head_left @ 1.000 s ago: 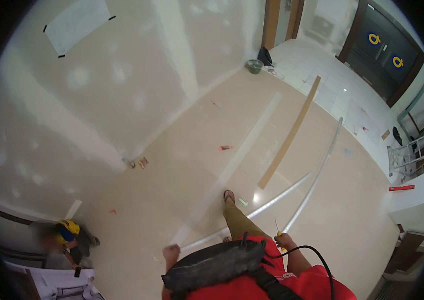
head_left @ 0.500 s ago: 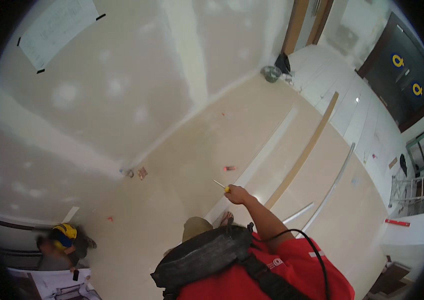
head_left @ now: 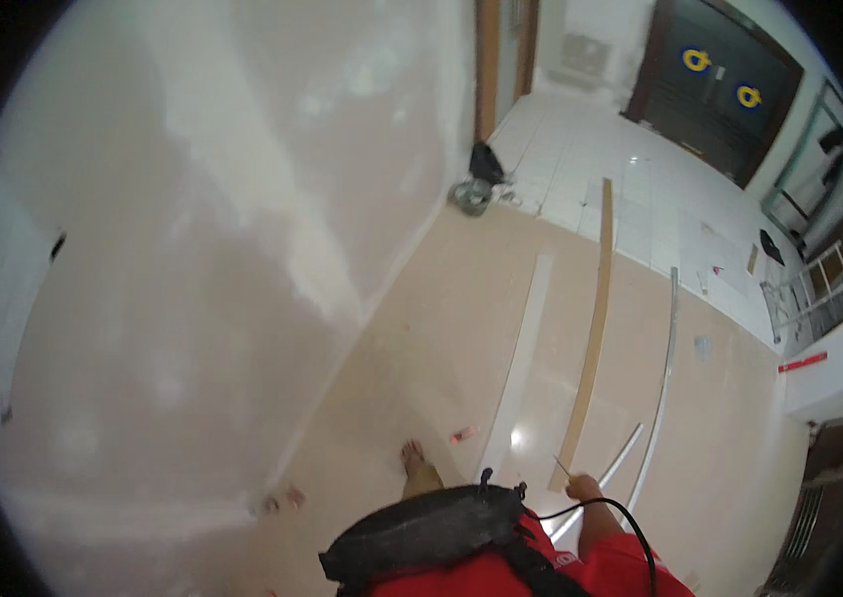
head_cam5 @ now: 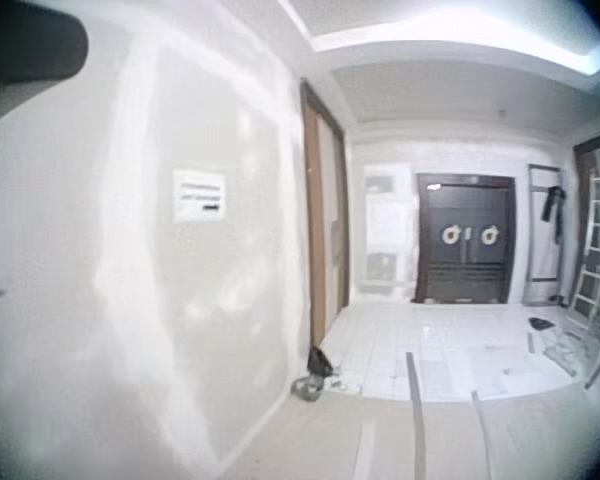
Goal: The person picks a screw out of a bucket, holds it up to a screwdriver, and then uses a marker to draw a line on the floor along a wooden strip.
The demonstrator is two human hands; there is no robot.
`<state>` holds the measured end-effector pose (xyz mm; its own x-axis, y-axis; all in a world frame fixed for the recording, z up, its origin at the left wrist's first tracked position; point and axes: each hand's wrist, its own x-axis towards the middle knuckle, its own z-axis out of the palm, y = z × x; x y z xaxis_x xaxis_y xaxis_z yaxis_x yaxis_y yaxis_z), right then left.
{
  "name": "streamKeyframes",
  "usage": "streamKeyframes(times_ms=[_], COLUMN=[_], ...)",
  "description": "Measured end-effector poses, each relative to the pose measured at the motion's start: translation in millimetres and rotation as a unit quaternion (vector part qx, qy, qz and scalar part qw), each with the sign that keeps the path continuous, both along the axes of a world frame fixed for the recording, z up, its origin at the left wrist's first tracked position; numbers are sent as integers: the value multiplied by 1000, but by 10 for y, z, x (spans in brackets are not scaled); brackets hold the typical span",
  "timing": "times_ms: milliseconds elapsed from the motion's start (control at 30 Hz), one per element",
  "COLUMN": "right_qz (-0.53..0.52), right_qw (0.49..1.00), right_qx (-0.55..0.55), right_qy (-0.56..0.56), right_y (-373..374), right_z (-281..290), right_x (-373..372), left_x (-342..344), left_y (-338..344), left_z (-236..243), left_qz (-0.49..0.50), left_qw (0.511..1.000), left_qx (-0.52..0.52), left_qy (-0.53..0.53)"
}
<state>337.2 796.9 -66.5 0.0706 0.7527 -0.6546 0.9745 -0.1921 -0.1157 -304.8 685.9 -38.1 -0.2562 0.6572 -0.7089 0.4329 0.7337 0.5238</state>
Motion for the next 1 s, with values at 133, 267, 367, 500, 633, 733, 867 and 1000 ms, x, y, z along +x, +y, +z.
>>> streamKeyframes(times_ms=[133,267,367,500,633,733,867,1000], right_qz=[-278,-560,-423,-377,-442,-140,-149,-169], right_qw=[959,802,879,894,854,982,977,947], right_qx=[-12,23,27,58,50,-76,52,170], right_qy=[42,206,218,234,269,102,144,213], right_y=[-173,220,1138,2389,3533,4597,5998,7076], right_z=[293,265,678,607,248,463,1085,1441], right_x=[-272,-957,-1689,-1797,-1377,-1038,-1053,-865], left_x=[-878,-1154,-1260,-1428,-594,-222,9,265], left_y=[1347,3126,4254,5212,5904,5962,6264,6981], left_z=[133,570,942,630,765,598,351,323], left_qz=[-122,-49,28,-30,-175,-154,-210,-219], left_qw=[992,998,995,976,975,986,975,971], left_qx=[1,21,86,214,101,59,24,62], left_qy=[30,13,39,29,92,25,64,70])
